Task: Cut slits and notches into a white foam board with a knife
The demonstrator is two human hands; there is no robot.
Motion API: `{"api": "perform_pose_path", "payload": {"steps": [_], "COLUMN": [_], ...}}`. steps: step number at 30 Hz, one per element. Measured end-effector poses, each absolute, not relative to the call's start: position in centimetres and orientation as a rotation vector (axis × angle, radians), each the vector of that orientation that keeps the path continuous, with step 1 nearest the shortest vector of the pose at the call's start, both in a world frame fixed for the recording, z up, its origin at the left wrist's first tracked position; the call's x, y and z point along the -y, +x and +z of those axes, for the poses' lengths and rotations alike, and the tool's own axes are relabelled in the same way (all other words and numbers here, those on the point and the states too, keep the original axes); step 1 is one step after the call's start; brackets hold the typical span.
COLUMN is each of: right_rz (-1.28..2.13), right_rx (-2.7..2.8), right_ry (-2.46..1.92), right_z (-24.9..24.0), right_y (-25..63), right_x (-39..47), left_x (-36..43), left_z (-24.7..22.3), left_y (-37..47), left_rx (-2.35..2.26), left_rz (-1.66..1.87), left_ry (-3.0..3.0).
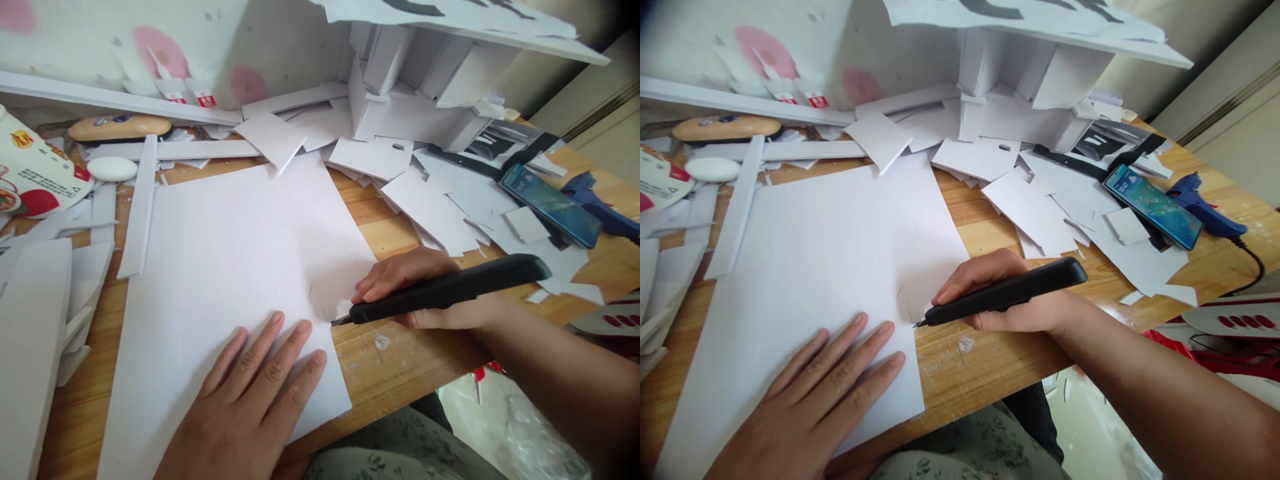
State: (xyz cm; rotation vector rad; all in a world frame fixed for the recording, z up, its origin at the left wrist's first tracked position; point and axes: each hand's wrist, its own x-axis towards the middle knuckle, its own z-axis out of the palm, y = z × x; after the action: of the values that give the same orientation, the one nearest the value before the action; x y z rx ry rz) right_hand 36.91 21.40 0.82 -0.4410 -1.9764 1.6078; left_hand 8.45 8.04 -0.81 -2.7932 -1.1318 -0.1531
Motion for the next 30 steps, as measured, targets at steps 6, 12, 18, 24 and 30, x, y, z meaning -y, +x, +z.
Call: {"api": "perform_pose_path", "payload": {"steps": [6,12,18,24,30], "right_rz": [1.586,1.593,1.638,1.601,1.443], "right_rx": [1.976,2.009,1.963,1.971,1.957], "right_ry": [-0.454,-0.382,-0.375,-0.447,-0.643], "right_z": [0.9,0.7,0.4,0.7,2.0], "right_y": [36.9,37.1,37.2,37.5,38.6], "right_x": [-20.9,-21.2,-21.4,-21.5,-20.2], "left_x": [-8.1,-8.1,-8.0,-8.0,-7.8], "left_z": [-0.8,-0.7,-0.9,-0.8,-0.7], "left_y": [8.5,8.5,8.3,8.5,8.7], "left_rx": [1.138,1.142,1.146,1.161,1.231], "left_rz": [-0.145,-0.155,-0.124,-0.142,-0.139], "left_ry": [-2.775,-2.781,-2.801,-2.811,-2.804]}}
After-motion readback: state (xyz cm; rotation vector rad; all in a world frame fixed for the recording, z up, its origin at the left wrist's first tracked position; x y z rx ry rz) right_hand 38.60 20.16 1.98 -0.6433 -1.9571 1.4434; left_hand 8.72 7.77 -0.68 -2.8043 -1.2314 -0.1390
